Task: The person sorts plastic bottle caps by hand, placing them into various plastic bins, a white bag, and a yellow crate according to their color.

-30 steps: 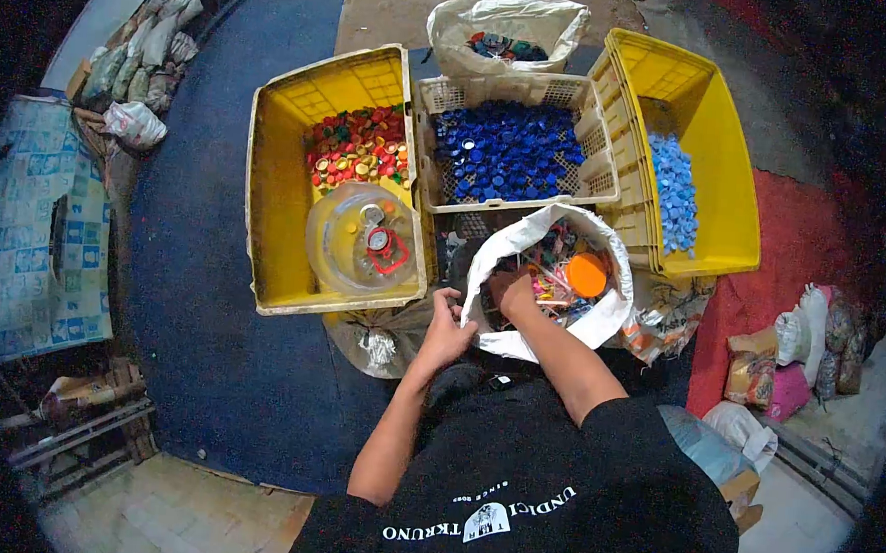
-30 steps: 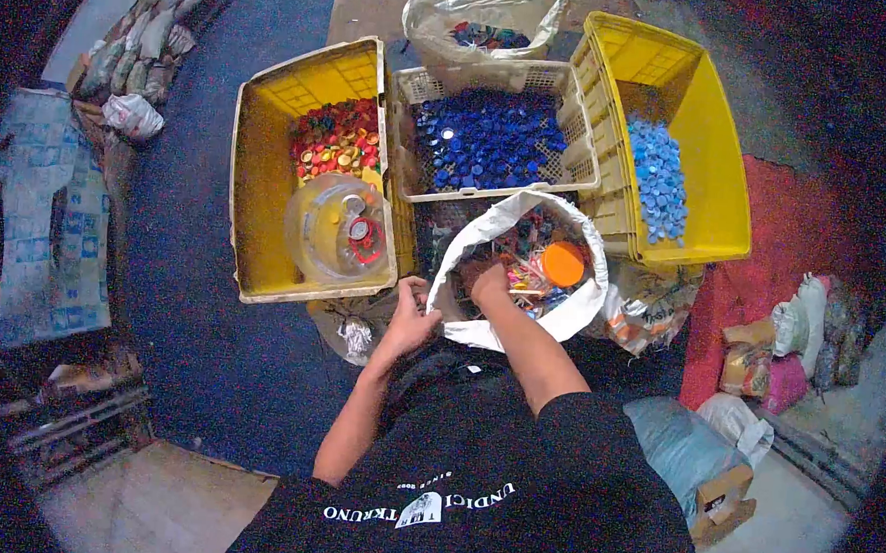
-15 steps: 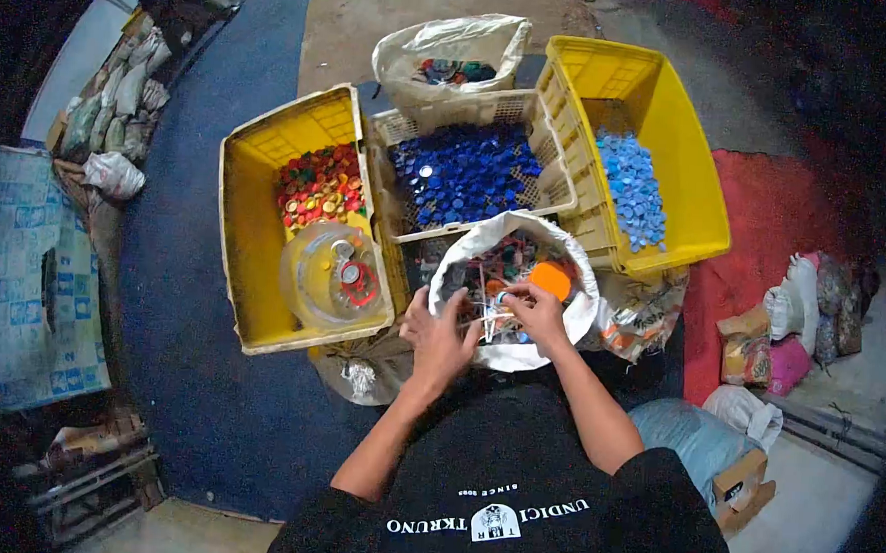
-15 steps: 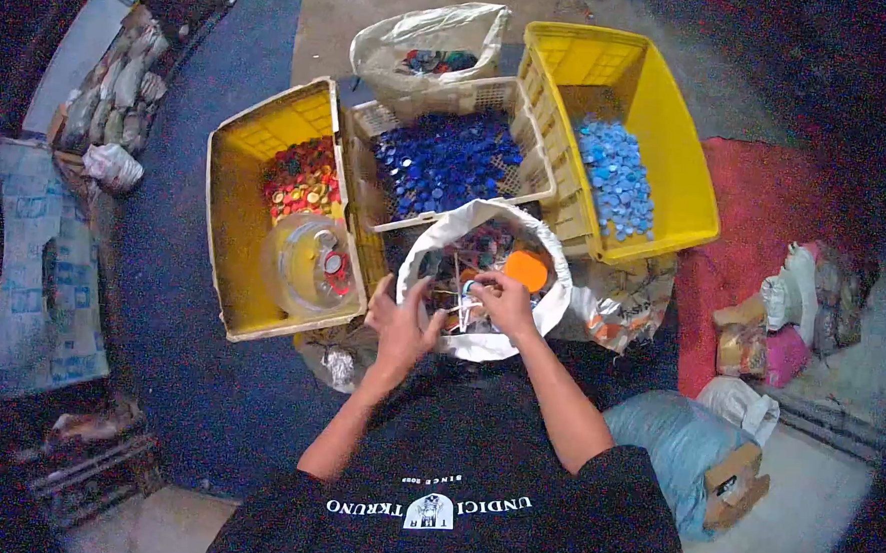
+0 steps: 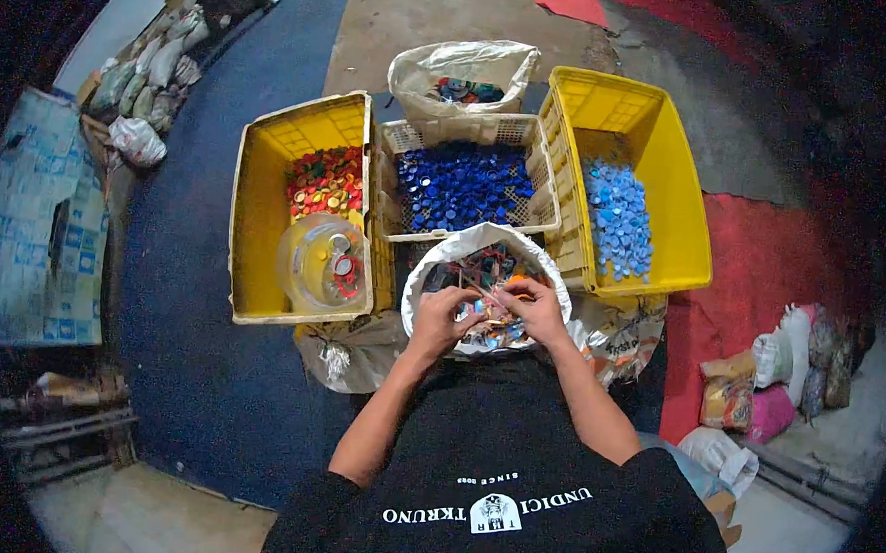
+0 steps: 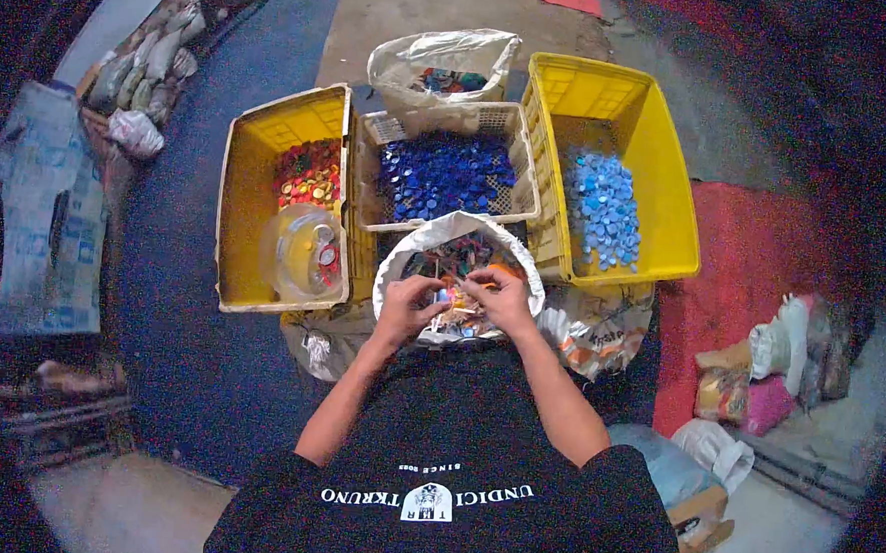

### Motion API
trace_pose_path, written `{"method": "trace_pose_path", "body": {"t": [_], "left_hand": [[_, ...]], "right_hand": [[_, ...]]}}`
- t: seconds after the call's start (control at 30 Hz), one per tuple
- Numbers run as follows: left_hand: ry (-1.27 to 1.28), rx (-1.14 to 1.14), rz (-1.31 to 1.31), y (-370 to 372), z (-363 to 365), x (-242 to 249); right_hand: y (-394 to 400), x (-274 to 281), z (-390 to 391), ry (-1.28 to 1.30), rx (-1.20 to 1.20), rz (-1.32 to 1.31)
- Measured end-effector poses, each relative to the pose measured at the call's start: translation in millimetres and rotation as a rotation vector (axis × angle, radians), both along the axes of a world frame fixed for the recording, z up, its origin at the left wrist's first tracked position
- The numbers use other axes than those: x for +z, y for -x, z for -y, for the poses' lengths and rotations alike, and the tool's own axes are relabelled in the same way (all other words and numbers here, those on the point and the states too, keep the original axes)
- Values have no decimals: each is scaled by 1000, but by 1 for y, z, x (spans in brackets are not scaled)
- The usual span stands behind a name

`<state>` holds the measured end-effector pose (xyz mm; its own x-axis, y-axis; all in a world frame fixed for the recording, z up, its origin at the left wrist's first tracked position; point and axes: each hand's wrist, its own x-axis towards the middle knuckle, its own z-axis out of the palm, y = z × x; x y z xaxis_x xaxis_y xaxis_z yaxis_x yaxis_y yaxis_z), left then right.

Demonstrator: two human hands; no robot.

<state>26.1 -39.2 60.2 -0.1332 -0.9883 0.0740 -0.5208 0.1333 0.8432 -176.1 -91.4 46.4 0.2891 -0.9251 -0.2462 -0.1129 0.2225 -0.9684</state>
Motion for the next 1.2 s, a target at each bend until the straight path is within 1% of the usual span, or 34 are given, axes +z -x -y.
{"method": "trace_pose_path", "body": {"t": [0.03, 0.07, 0.1, 0.13, 0.17, 0.2, 0.27, 0.3, 0.33, 0.37, 0.4, 0.43, 0.47, 0.53, 0.57, 0.6, 0.67, 0.73, 0.77, 0.8, 0.87, 0.93, 1.0, 1.03, 1.07, 1.1, 1.13, 1.17, 1.2], "left_hand": [[13, 89, 57, 0, -5, 0], [26, 177, 116, 0, -9, 0], [26, 194, 119, -2, -14, 1], [33, 212, 217, -4, -21, 1], [36, 230, 316, -6, -28, 1], [37, 249, 415, -8, -35, 0], [30, 267, 370, -5, -45, -4], [-20, 367, 199, 1, -46, -2], [-62, 465, 27, 5, -46, 1], [-165, 535, -64, 6, -47, 5], [-168, 550, -64, 8, -50, 4], [-260, 568, -310, 8, -53, 1], [-346, 579, -559, 7, -57, -1], [-405, 553, -636, 7, -65, 0], [-400, 572, -655, 8, -72, -1], [-397, 590, -675, 10, -75, 8], [-353, 659, -624, 5, -85, 7], [-415, 703, -666, -5, -92, 15], [-386, 704, -795, -9, -98, -1], [-388, 712, -798, -12, -101, 1], [-400, 703, -743, -20, -106, 6], [-443, 674, -728, -32, -108, 6], [-478, 643, -713, -42, -107, 7], [-487, 643, -673, -44, -107, 9], [-496, 641, -634, -45, -105, 11], [-512, 648, -631, -46, -101, 21], [-520, 641, -633, -48, -101, 15], [-490, 673, -646, -52, -100, 6], [-457, 708, -658, -57, -100, -3]], "right_hand": [[5, 2, 4, -120, -46, 21], [12, 0, 8, -121, -29, 22], [18, -2, 15, 159, -17, -184], [25, -4, 20, 442, -6, -386], [30, -6, 24, 354, 36, -400], [30, -1, 26, 354, 55, -394], [30, 9, 26, 87, 145, -299], [26, 8, 25, 64, 163, -243], [23, -1, 24, 63, 184, -241], [20, -15, 21, 77, 254, -178], [17, -23, 17, 91, 322, -114], [5, 5, 11, -15, 334, -88], [-6, 24, 3, -233, 318, 45], [-27, 3, -12, -97, 374, 117], [-33, -6, -19, -116, 432, 86], [-44, -2, -25, -269, 421, 135], [-58, 8, -32, -245, 436, 96], [-67, 4, -39, -209, 468, 49], [-72, 1, -40, -176, 487, 0], [-76, 0, -42, -181, 494, -3], [-85, -2, -48, -46, 518, -72], [-91, 8, -43, -25, 553, -107], [-95, 9, -33, -255, 725, 13], [-95, 2, -23, -373, 851, 28], [-97, -5, -12, -372, 840, 26], [-101, -7, -2, -559, 894, 116], [-104, -9, 7, -748, 944, 211], [-106, -9, 18, -881, 929, 337], [-108, -18, 26, -849, 864, 337]]}}
